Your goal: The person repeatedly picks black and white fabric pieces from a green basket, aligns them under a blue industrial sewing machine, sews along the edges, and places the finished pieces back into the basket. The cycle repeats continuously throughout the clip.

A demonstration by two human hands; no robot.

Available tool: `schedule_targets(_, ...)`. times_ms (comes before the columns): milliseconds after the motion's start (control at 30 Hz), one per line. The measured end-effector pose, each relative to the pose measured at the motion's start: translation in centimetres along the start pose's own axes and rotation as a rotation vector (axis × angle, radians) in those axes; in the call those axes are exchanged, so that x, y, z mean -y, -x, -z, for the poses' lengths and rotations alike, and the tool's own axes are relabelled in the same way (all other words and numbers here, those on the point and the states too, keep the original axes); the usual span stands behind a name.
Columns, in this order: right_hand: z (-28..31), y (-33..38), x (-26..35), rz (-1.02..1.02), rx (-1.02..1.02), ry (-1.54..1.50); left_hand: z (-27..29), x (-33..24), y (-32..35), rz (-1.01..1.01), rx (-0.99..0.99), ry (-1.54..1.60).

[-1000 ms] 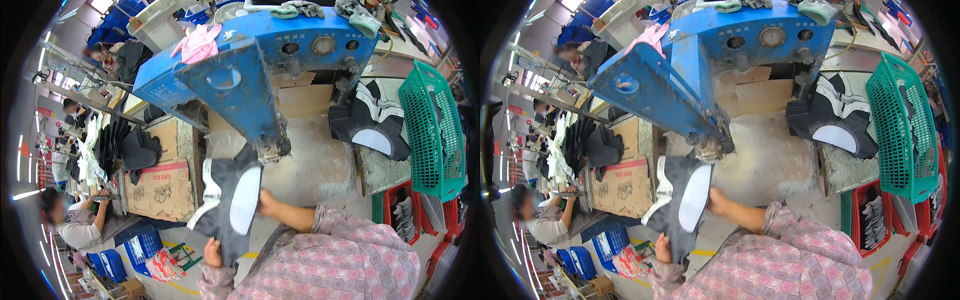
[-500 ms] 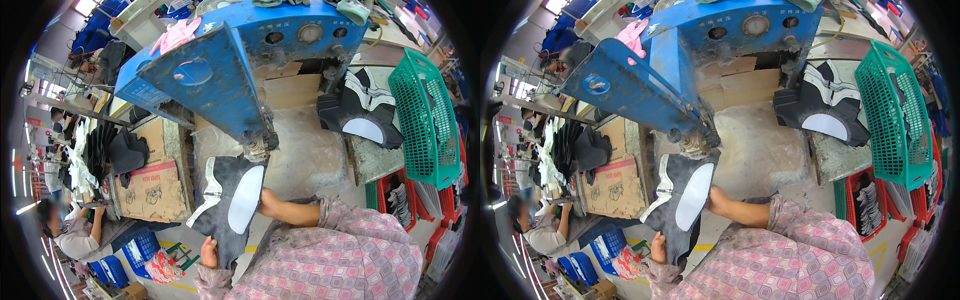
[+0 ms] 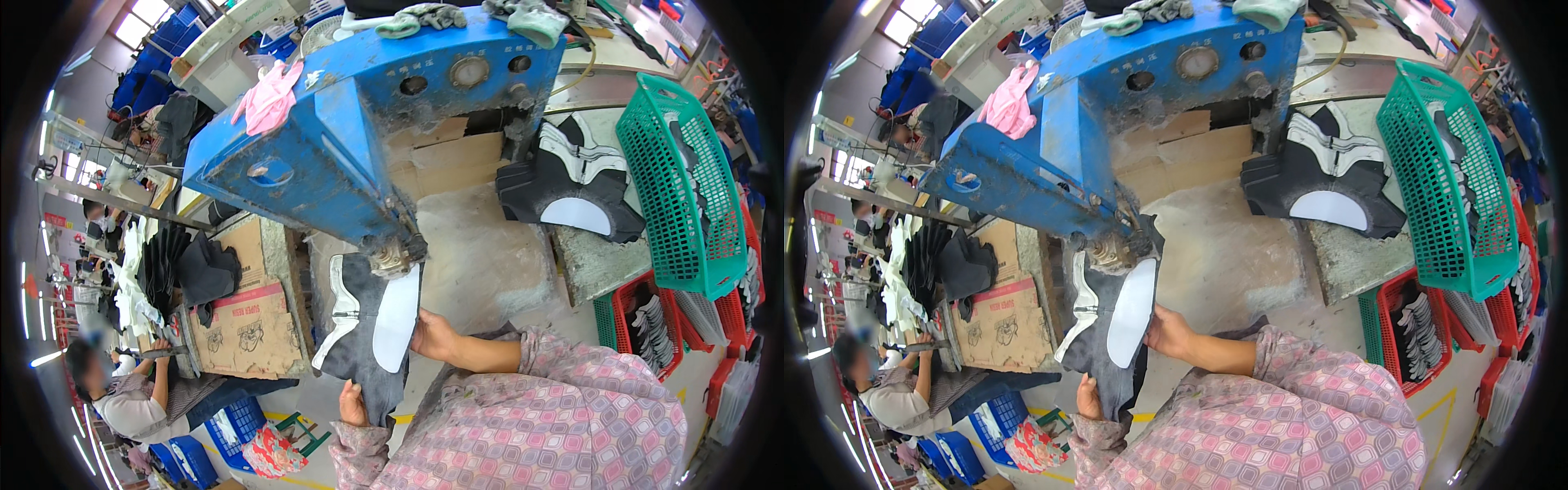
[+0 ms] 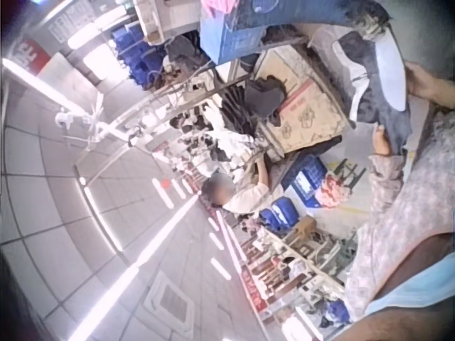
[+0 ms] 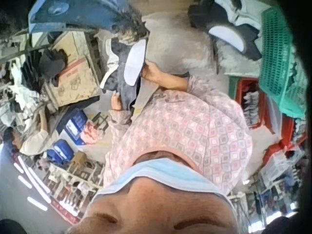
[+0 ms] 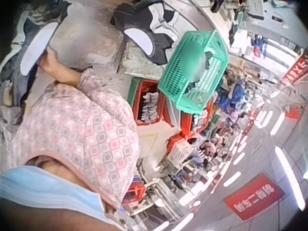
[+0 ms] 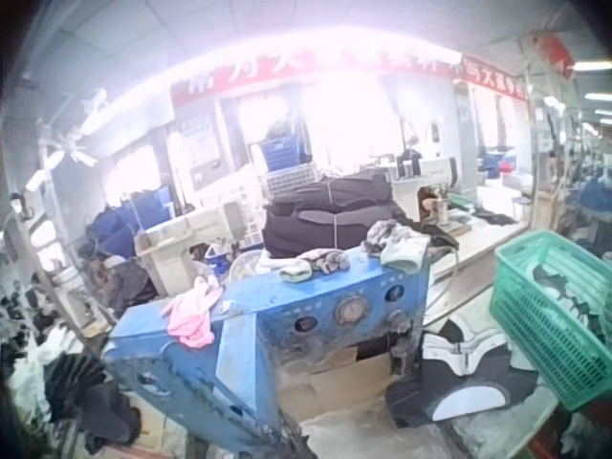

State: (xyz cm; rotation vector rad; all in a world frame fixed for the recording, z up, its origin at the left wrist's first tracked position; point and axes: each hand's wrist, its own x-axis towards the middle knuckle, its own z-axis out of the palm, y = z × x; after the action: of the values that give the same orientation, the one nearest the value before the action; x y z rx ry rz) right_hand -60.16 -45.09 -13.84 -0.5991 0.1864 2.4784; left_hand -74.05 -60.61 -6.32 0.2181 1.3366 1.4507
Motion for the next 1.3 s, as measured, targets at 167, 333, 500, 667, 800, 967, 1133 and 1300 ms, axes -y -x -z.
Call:
schedule_targets(167, 0.3, 1.1, -0.4, -0.088, 0.034, -0.085, -0.9, 0.6, -1.2, 0.031, -0.267, -0.100)
schedule_targets(333, 0.1, 1.2, 0.3, -0.061, -0.046, -0.043, -2.2, 0.7, -1.9, -0.057, -0.122, -0.140)
schedule_targets(500, -1.3, 0.7, 1.3, -0.007, 0.221, 0.002, -3.2, 1.5, -2.9, -0.169, -0.026, 0.016)
schedule_targets(667, 2.0, 4.4, 0.8, 0.005, 0.141, 0.104, 0.4, 2.3, -1.5, 0.018, 0.072, 0.005)
schedule_targets(800, 6.3, 9.6, 4.0, 0.395, -0.378, 0.422, 1.2, 3.8, -1.5, 0.198, 0.239, 0.095)
schedule_targets(967, 5.3, 17.3, 8.2, 0.337, 0.086, -0.071, -7.8, 5.3, -4.6, 0.333, 0.525, 0.005)
schedule_targets(1133, 1.9, 27.4, 15.3, 0.760, 0.028, 0.375, -23.4, 2.8, -6.0, 0.180, 0.915, -0.454)
schedule_targets(1300, -0.6, 36.6, 26.9, 1.203, -0.171, 0.486, -44.3, 1.9, -6.2, 0.079, 1.302, -0.644)
